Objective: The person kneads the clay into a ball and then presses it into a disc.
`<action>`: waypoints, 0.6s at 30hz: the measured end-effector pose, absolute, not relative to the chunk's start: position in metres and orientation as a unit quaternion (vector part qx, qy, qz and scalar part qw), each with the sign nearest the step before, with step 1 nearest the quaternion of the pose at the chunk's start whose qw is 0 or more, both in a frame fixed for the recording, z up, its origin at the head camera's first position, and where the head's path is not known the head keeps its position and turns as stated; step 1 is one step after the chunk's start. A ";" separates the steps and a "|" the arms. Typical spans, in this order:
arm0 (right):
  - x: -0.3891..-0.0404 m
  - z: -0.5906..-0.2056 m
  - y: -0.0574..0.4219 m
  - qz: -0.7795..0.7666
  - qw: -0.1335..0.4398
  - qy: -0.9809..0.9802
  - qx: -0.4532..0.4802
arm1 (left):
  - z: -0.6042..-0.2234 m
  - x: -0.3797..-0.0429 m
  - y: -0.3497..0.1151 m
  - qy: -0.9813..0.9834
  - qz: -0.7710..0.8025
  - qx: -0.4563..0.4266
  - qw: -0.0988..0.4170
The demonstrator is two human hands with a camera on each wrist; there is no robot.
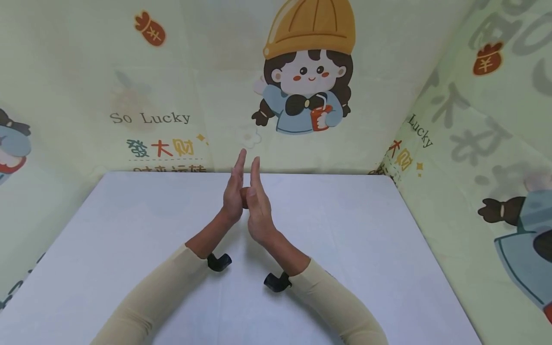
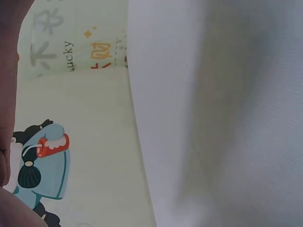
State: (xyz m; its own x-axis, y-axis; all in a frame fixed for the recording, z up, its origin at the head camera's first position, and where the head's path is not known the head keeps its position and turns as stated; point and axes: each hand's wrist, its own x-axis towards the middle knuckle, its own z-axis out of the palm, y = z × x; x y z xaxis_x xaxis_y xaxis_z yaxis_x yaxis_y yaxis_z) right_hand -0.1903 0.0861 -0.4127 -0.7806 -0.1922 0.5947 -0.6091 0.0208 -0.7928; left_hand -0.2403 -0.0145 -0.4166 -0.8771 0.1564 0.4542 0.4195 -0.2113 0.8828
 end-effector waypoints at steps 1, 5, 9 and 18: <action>-0.190 -0.412 0.086 0.637 0.166 -0.694 0.291 | -0.418 -0.240 -0.015 -0.623 -0.740 -0.237 0.087; -0.191 -0.411 0.086 0.634 0.177 -0.689 0.304 | -0.423 -0.239 -0.015 -0.629 -0.730 -0.252 0.084; -0.191 -0.410 0.087 0.637 0.178 -0.688 0.299 | -0.427 -0.237 -0.013 -0.626 -0.731 -0.263 0.070; -0.199 -0.403 0.094 0.633 0.179 -0.698 0.284 | -0.437 -0.232 -0.005 -0.679 -0.669 -0.287 0.098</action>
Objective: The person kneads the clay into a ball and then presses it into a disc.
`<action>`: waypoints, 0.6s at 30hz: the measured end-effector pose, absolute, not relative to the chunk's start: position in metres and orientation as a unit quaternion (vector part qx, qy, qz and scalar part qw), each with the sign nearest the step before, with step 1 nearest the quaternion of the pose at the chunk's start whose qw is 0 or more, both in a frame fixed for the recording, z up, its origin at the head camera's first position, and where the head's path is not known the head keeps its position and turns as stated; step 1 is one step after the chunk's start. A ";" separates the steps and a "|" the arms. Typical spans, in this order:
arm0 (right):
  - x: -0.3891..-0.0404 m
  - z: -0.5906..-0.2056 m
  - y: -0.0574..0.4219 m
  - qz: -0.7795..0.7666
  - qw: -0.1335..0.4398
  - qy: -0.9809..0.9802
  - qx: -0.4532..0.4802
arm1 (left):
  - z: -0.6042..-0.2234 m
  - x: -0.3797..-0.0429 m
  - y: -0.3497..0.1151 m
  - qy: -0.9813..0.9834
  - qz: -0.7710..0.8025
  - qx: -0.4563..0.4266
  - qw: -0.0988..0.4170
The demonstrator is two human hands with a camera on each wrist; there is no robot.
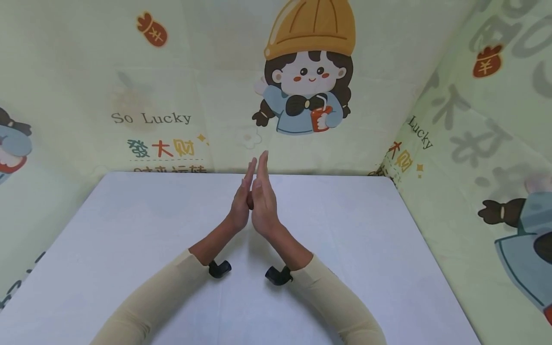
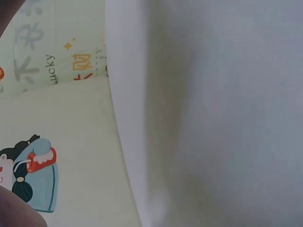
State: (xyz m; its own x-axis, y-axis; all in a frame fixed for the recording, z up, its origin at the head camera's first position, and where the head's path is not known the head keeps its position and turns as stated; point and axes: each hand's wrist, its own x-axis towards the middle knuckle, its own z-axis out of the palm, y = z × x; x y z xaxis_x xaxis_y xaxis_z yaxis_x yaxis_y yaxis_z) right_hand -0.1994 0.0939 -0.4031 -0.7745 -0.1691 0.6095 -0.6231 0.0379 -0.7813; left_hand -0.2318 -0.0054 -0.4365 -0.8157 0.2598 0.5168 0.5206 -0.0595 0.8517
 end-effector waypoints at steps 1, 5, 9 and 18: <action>-0.201 -0.403 0.095 0.631 0.181 -0.699 0.284 | -0.438 -0.231 -0.005 -0.678 -0.667 -0.291 0.100; -0.207 -0.402 0.098 0.629 0.182 -0.704 0.276 | -0.437 -0.225 -0.001 -0.671 -0.668 -0.307 0.097; -0.211 -0.403 0.102 0.646 0.167 -0.698 0.260 | -0.432 -0.217 0.001 -0.662 -0.673 -0.318 0.085; -0.220 -0.405 0.110 0.664 0.136 -0.694 0.245 | -0.421 -0.204 0.004 -0.635 -0.695 -0.324 0.088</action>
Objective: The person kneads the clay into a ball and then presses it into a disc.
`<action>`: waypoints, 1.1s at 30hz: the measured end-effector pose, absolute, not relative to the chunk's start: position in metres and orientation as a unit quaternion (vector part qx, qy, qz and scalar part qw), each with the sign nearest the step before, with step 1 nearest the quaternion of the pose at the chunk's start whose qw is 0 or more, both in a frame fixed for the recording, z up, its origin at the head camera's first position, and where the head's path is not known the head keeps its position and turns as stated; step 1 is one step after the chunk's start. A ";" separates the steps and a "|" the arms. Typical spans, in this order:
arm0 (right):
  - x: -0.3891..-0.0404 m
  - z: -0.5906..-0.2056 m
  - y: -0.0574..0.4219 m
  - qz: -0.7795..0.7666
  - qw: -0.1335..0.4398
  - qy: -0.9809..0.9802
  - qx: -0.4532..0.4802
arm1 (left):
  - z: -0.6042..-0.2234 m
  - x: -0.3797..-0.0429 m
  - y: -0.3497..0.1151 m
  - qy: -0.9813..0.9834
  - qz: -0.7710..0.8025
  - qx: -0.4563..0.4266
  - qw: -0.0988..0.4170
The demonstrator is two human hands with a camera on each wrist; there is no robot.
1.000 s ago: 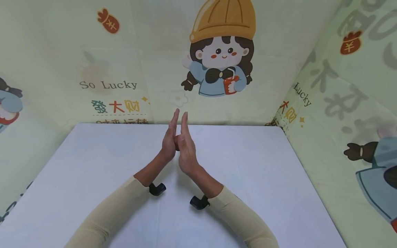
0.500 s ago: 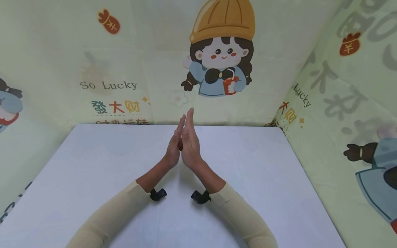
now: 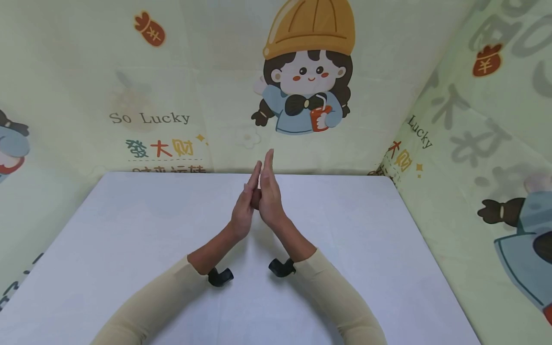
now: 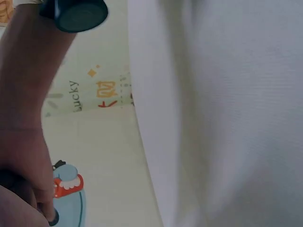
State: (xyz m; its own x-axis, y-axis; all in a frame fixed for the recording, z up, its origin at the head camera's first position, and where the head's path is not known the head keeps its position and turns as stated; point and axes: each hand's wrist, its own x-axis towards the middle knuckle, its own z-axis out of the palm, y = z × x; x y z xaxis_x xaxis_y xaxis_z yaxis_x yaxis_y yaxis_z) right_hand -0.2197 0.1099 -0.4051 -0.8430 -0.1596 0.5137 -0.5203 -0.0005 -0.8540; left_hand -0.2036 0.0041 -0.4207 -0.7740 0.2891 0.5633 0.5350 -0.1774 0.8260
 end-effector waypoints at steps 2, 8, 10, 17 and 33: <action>-0.222 -0.407 0.111 0.672 0.131 -0.687 0.243 | -0.419 -0.203 0.006 -0.630 -0.698 -0.326 0.095; -0.224 -0.411 0.112 0.710 0.101 -0.649 0.254 | -0.416 -0.203 0.009 -0.618 -0.711 -0.315 0.119; -0.224 -0.413 0.111 0.713 0.094 -0.643 0.262 | -0.416 -0.203 0.009 -0.615 -0.716 -0.306 0.125; -0.222 -0.420 0.106 0.710 0.099 -0.645 0.264 | -0.414 -0.206 0.010 -0.608 -0.729 -0.284 0.132; -0.211 -0.429 0.094 0.658 0.132 -0.692 0.267 | -0.401 -0.224 0.001 -0.614 -0.751 -0.197 0.141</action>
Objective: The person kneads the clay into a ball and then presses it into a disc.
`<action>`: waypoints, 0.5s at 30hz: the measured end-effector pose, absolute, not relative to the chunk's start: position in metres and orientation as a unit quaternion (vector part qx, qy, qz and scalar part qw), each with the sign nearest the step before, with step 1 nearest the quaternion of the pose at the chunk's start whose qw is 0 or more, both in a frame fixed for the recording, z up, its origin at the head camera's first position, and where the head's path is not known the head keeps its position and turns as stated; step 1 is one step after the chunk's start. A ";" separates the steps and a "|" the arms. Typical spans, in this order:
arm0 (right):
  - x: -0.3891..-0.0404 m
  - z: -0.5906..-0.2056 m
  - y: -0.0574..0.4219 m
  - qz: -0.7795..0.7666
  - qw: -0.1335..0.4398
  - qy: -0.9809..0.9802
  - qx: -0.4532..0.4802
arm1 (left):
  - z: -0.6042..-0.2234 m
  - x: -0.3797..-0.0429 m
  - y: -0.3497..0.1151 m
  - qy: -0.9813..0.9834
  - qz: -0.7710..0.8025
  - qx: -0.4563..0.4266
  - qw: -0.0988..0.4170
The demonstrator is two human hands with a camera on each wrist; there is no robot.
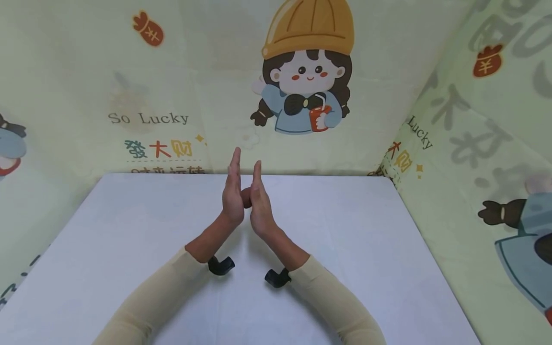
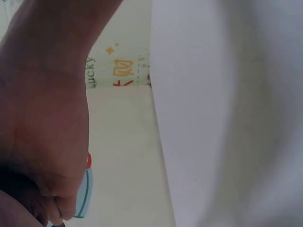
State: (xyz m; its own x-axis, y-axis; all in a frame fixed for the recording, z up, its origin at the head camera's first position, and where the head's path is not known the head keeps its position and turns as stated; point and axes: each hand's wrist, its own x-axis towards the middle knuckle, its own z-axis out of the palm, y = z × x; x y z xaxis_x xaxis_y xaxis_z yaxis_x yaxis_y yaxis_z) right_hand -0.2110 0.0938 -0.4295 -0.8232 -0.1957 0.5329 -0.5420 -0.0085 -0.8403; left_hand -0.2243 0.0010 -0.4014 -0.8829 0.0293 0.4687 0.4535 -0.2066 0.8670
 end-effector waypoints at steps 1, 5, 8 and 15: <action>-0.210 -0.429 0.093 0.657 0.133 -0.693 0.266 | -0.401 -0.226 0.000 -0.617 -0.750 -0.193 0.143; -0.203 -0.428 0.091 0.652 0.133 -0.696 0.271 | -0.400 -0.233 -0.005 -0.617 -0.753 -0.178 0.145; -0.198 -0.427 0.088 0.650 0.130 -0.695 0.280 | -0.401 -0.239 -0.009 -0.620 -0.751 -0.170 0.148; -0.192 -0.422 0.085 0.647 0.140 -0.692 0.288 | -0.408 -0.249 -0.017 -0.647 -0.713 -0.198 0.182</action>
State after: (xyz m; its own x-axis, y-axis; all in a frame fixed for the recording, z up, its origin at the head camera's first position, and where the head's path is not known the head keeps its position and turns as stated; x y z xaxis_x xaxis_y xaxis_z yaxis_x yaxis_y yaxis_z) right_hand -0.1922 0.0850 -0.4224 -0.7949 -0.2172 0.5665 -0.5797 -0.0036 -0.8148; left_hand -0.2488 -0.0167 -0.4083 -0.8553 -0.0025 0.5182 0.5160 -0.0959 0.8512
